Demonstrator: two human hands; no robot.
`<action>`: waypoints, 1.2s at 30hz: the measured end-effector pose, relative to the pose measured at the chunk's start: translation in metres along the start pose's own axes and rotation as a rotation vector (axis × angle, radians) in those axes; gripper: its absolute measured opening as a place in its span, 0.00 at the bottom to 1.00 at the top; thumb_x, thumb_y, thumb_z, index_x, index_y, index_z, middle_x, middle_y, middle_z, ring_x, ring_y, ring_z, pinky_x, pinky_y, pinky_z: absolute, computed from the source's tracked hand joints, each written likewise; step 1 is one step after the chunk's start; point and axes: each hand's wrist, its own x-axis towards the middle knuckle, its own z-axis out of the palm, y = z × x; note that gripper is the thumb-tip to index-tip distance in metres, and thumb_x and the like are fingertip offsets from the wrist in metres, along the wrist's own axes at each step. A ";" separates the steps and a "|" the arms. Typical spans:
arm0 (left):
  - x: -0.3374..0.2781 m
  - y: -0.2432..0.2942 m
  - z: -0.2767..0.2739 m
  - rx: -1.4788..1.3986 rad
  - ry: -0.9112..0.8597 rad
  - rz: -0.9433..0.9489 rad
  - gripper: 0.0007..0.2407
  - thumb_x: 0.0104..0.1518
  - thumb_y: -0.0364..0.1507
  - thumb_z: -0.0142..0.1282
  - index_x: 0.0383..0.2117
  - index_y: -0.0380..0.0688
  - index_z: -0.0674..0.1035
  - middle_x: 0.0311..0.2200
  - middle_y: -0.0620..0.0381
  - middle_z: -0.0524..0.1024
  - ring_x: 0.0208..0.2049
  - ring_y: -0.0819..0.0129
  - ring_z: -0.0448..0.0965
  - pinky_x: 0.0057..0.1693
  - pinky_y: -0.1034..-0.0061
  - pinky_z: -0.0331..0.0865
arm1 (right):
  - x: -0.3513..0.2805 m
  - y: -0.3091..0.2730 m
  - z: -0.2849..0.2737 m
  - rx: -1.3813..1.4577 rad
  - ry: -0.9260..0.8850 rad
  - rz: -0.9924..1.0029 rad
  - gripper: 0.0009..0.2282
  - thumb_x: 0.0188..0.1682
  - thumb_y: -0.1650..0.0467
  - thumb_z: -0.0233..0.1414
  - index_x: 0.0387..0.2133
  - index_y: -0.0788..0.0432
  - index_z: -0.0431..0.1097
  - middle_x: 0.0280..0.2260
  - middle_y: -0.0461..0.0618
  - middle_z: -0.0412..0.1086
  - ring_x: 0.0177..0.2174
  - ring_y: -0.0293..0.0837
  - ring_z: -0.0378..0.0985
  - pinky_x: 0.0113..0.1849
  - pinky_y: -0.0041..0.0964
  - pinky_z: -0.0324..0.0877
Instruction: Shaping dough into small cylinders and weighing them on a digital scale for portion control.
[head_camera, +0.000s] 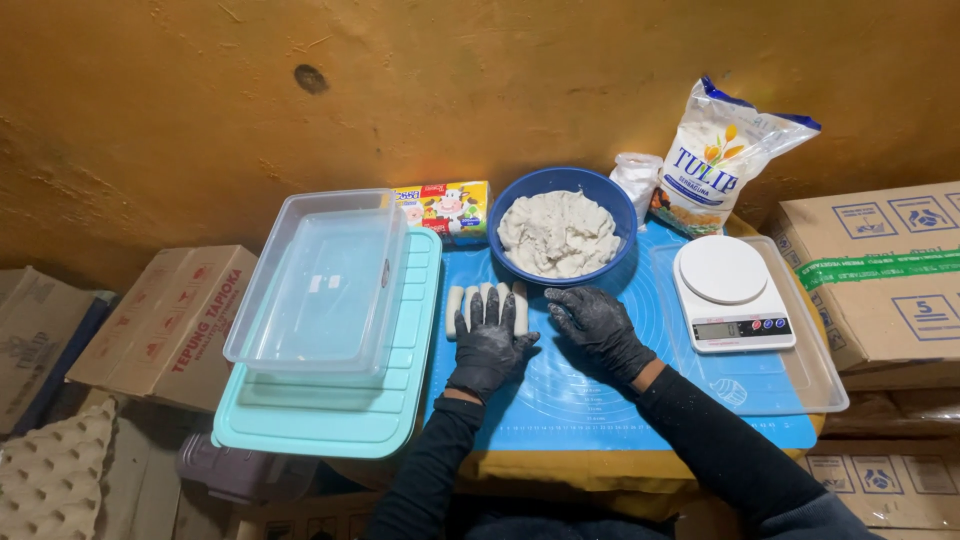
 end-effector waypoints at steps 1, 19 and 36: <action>-0.002 0.002 0.001 0.027 0.064 0.000 0.37 0.63 0.60 0.28 0.72 0.49 0.56 0.73 0.41 0.51 0.74 0.40 0.44 0.72 0.38 0.33 | -0.002 0.004 0.005 -0.016 0.045 -0.009 0.07 0.53 0.61 0.55 0.40 0.44 0.77 0.32 0.45 0.76 0.37 0.51 0.82 0.40 0.46 0.77; -0.026 0.037 0.036 -0.397 0.334 0.985 0.20 0.72 0.37 0.38 0.63 0.37 0.70 0.65 0.37 0.67 0.69 0.38 0.60 0.72 0.48 0.47 | 0.085 0.173 -0.067 -0.072 0.220 0.185 0.09 0.57 0.66 0.55 0.42 0.61 0.75 0.38 0.57 0.78 0.35 0.52 0.81 0.38 0.45 0.75; -0.061 -0.040 0.080 -0.236 0.089 0.739 0.25 0.73 0.44 0.29 0.69 0.43 0.64 0.69 0.38 0.57 0.70 0.39 0.50 0.68 0.46 0.41 | 0.222 0.290 0.014 -1.003 -0.558 -0.084 0.08 0.40 0.66 0.58 0.26 0.31 0.82 0.31 0.36 0.79 0.36 0.48 0.81 0.38 0.40 0.70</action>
